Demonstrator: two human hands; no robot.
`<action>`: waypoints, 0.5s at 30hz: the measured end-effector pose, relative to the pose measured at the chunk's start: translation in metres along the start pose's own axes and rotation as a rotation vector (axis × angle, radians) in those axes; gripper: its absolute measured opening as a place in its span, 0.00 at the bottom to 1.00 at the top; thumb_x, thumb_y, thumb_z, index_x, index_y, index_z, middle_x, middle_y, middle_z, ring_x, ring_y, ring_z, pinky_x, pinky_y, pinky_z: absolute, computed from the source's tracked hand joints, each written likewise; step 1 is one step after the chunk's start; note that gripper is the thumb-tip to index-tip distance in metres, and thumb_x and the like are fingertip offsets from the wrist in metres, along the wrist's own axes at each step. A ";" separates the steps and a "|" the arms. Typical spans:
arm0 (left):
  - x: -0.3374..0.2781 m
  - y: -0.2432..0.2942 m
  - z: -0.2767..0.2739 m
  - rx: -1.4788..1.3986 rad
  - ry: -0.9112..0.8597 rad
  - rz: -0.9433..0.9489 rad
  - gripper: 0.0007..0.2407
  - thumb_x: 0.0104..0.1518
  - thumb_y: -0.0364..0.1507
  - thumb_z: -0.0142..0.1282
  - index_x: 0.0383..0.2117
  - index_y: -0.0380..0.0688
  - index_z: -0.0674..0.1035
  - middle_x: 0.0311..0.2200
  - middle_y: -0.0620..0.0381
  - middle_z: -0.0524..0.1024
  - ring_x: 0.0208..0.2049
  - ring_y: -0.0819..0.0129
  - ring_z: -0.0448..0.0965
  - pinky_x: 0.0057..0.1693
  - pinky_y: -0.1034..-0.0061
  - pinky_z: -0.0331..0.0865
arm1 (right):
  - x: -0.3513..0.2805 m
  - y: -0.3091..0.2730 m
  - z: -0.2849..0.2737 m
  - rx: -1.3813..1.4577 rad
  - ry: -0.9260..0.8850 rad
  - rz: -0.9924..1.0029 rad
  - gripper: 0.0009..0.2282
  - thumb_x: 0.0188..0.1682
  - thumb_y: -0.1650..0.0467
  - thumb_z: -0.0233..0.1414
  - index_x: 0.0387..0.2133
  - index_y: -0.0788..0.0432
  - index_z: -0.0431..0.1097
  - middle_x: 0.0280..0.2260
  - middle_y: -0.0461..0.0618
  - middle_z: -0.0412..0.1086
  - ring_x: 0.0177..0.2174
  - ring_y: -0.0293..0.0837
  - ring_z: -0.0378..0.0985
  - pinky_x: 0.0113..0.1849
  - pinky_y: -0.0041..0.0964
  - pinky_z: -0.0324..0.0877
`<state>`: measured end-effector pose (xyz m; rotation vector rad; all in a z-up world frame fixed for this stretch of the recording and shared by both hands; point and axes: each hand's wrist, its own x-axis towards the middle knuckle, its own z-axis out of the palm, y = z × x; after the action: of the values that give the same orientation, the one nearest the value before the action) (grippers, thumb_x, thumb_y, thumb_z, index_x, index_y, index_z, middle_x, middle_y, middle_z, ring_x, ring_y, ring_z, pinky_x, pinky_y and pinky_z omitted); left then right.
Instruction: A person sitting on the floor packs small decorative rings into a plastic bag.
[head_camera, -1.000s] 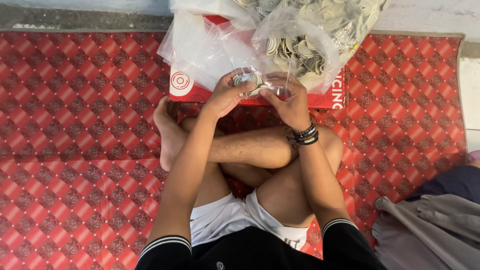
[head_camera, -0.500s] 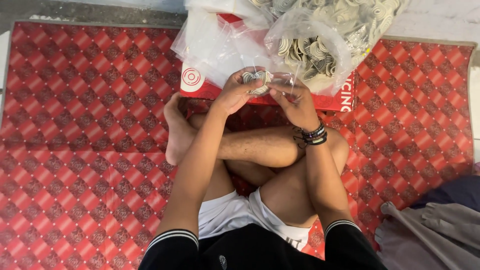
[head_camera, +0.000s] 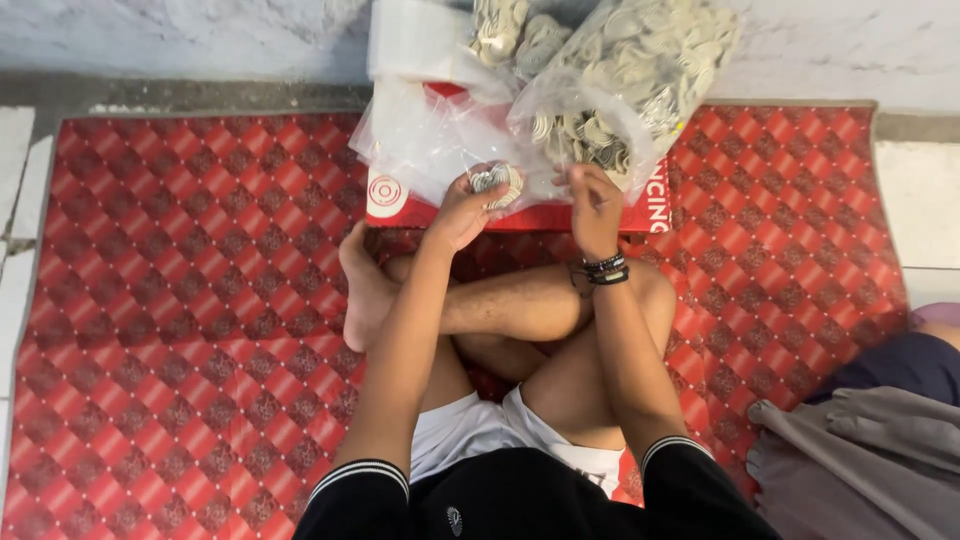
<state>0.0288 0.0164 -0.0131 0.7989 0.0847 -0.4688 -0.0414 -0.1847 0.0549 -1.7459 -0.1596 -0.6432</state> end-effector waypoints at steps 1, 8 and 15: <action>0.002 -0.002 -0.001 0.004 -0.013 0.003 0.18 0.51 0.17 0.71 0.45 0.42 0.77 0.37 0.56 0.81 0.37 0.57 0.87 0.43 0.55 0.86 | -0.004 0.000 -0.002 -0.003 0.009 -0.010 0.14 0.61 0.70 0.52 0.28 0.65 0.79 0.35 0.62 0.78 0.38 0.53 0.81 0.45 0.45 0.72; -0.004 0.001 0.014 0.038 0.082 -0.003 0.20 0.47 0.20 0.76 0.45 0.36 0.79 0.36 0.52 0.81 0.36 0.55 0.86 0.42 0.56 0.86 | -0.023 0.007 0.003 0.200 0.177 0.338 0.16 0.61 0.65 0.49 0.27 0.61 0.77 0.32 0.52 0.77 0.33 0.41 0.76 0.40 0.36 0.75; 0.011 -0.012 -0.005 0.020 0.060 0.015 0.19 0.48 0.21 0.77 0.46 0.33 0.81 0.37 0.45 0.82 0.36 0.49 0.87 0.42 0.54 0.85 | -0.034 0.024 0.004 0.258 -0.005 0.462 0.26 0.61 0.54 0.42 0.42 0.63 0.79 0.44 0.58 0.79 0.39 0.50 0.84 0.37 0.40 0.79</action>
<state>0.0335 0.0083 -0.0271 0.8329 0.1298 -0.4316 -0.0585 -0.1797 0.0171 -1.4650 0.1503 -0.2655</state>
